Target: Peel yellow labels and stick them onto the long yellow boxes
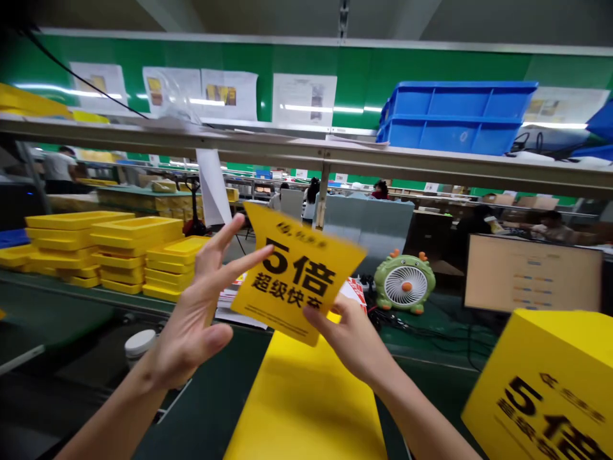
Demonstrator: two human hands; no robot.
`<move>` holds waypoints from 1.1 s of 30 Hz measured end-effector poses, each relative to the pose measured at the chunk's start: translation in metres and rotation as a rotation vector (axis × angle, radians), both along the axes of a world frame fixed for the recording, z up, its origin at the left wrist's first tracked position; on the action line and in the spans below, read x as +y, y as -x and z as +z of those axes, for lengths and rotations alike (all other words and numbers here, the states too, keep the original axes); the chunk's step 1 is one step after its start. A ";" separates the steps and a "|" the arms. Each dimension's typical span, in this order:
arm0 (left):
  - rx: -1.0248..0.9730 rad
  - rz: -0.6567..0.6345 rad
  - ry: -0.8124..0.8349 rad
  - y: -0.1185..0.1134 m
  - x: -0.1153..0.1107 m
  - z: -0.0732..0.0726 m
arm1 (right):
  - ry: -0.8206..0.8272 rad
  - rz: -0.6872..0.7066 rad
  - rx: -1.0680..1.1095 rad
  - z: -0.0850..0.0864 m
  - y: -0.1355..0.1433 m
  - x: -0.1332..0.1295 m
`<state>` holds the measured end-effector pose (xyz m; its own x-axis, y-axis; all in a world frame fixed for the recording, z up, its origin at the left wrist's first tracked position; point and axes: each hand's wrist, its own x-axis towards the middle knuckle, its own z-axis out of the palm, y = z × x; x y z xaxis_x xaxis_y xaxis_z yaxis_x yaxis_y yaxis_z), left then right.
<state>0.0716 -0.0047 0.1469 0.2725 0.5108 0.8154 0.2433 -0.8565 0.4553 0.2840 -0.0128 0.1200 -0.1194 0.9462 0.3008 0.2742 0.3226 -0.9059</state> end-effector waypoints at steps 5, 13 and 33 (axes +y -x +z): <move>-0.010 0.023 0.455 -0.008 0.007 -0.035 | 0.331 0.094 0.124 -0.016 -0.044 -0.052; -0.015 -0.105 0.759 -0.015 0.007 -0.083 | 0.458 0.247 0.168 -0.031 -0.053 -0.047; -0.016 -0.132 0.848 -0.012 0.018 -0.103 | 0.475 0.172 -0.003 -0.046 -0.058 -0.033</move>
